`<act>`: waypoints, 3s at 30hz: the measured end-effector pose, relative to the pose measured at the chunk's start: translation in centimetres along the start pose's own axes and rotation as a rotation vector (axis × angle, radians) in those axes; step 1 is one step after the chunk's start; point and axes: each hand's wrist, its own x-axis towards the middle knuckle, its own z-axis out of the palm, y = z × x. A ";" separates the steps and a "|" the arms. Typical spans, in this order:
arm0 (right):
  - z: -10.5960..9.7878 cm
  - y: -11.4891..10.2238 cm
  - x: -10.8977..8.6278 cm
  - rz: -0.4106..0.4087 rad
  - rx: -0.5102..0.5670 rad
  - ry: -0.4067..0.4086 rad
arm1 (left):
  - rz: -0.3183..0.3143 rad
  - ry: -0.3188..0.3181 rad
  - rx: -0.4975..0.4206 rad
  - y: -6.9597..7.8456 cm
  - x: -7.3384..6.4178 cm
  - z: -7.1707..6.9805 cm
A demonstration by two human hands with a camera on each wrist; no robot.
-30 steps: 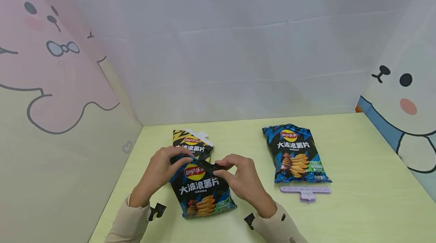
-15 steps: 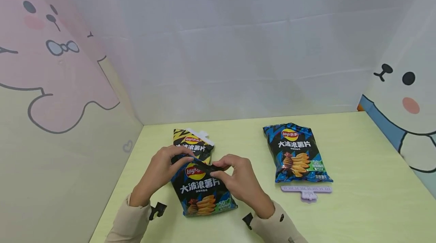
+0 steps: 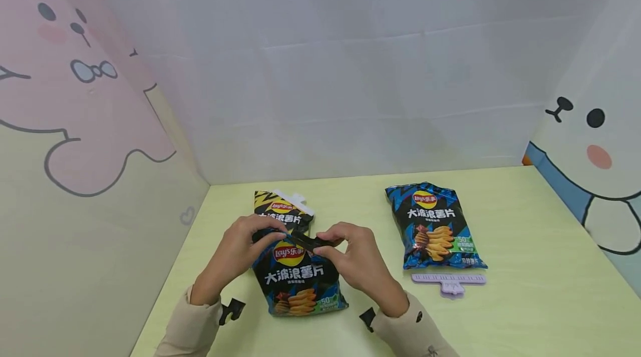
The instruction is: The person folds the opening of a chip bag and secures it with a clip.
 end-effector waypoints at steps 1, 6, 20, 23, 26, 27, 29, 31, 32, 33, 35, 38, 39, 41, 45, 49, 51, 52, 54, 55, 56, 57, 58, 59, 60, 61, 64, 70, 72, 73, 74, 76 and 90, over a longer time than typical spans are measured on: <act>0.1 0.0 0.1 0.005 0.002 -0.007 | 0.010 0.002 -0.001 0.0 0.0 0.0; 0.2 0.1 0.4 0.034 0.016 -0.027 | 0.017 -0.015 -0.013 0.1 0.0 -0.2; 0.6 0.6 0.6 0.081 0.030 -0.073 | 0.005 -0.053 -0.090 0.3 0.2 -0.3; 0.6 0.6 0.5 0.080 0.015 -0.072 | -0.016 -0.050 -0.109 0.4 0.2 -0.3; 0.7 0.6 0.5 0.083 0.002 -0.074 | -0.040 -0.041 -0.132 0.4 0.1 -0.2; 0.7 0.6 0.5 0.084 -0.003 -0.075 | -0.047 -0.038 -0.136 0.4 0.1 -0.2; 0.7 0.7 0.5 0.085 -0.013 -0.076 | -0.056 -0.032 -0.146 0.4 0.1 -0.1; 0.7 0.7 0.5 0.083 -0.022 -0.080 | -0.054 -0.028 -0.148 0.4 0.1 -0.1; 0.7 0.7 0.5 0.081 -0.027 -0.082 | -0.053 -0.028 -0.149 0.4 0.1 -0.1; 0.7 0.7 0.5 0.077 -0.031 -0.083 | -0.050 -0.029 -0.147 0.4 0.2 -0.1; 0.8 0.8 0.6 0.074 -0.036 -0.086 | -0.043 -0.033 -0.144 0.4 0.2 -0.1; 0.8 0.8 0.5 0.074 -0.035 -0.093 | -0.031 -0.027 -0.143 0.4 0.1 -0.2; 0.8 0.8 0.5 0.079 -0.032 -0.097 | -0.035 -0.016 -0.151 0.2 0.1 -0.3; 0.9 0.8 0.4 0.084 -0.030 -0.103 | -0.047 0.028 -0.192 -0.2 -0.2 -0.3; 0.9 0.9 0.3 0.086 -0.031 -0.107 | -0.120 0.126 -0.290 -1.6 -1.2 -0.2; 0.9 1.0 0.3 0.077 -0.028 -0.103 | -0.199 0.097 -0.391 -3.2 -2.3 0.5; 0.9 1.1 0.3 0.075 -0.022 -0.103 | -0.236 0.043 -0.463 -3.8 -2.8 1.0; 0.9 1.1 0.3 0.075 -0.020 -0.103 | -0.261 0.016 -0.506 -4.1 -3.0 1.3; 0.9 1.1 0.2 0.075 -0.012 -0.105 | -0.321 -0.033 -0.596 -4.4 -3.4 1.9; 0.9 1.2 0.2 0.076 -0.008 -0.105 | -0.351 -0.057 -0.639 -4.5 -3.6 2.2; 1.0 1.2 0.2 0.077 -0.002 -0.106 | -0.386 -0.079 -0.673 -4.6 -3.8 2.5; 0.9 1.2 0.1 0.074 0.002 -0.106 | -0.420 -0.100 -0.705 -4.6 -3.9 2.8; 0.9 1.2 0.1 0.076 0.007 -0.106 | -0.450 -0.117 -0.716 -4.7 -4.0 3.1; 0.9 1.3 0.1 0.075 0.013 -0.107 | -0.471 -0.137 -0.723 -4.7 -4.2 3.5; 0.9 1.3 0.1 0.075 0.018 -0.107 | -0.489 -0.162 -0.721 -4.7 -4.3 3.8; 0.9 1.3 0.1 0.075 0.024 -0.109 | -0.499 -0.188 -0.715 -4.7 -4.4 4.2; 0.8 1.4 0.1 0.071 0.033 -0.112 | -0.495 -0.260 -0.677 -5.0 -4.8 5.2; 0.4 1.5 0.1 0.082 0.071 -0.118 | -0.404 -0.420 -0.695 -5.8 -5.7 6.9; 0.3 1.6 0.1 0.094 0.085 -0.112 | -0.388 -0.459 -0.712 -6.0 -5.9 7.4; 0.3 1.6 0.1 0.098 0.091 -0.109 | -0.397 -0.467 -0.713 -6.0 -6.0 7.7; 0.3 1.7 0.1 0.104 0.093 -0.105 | -0.404 -0.473 -0.720 -6.1 -6.1 8.0; 0.2 1.9 0.1 0.109 0.095 -0.094 | -0.407 -0.479 -0.739 -6.1 -6.1 8.4; -0.5 3.3 0.7 0.150 0.122 -0.001 | -0.390 -0.489 -0.836 -5.4 -5.6 9.3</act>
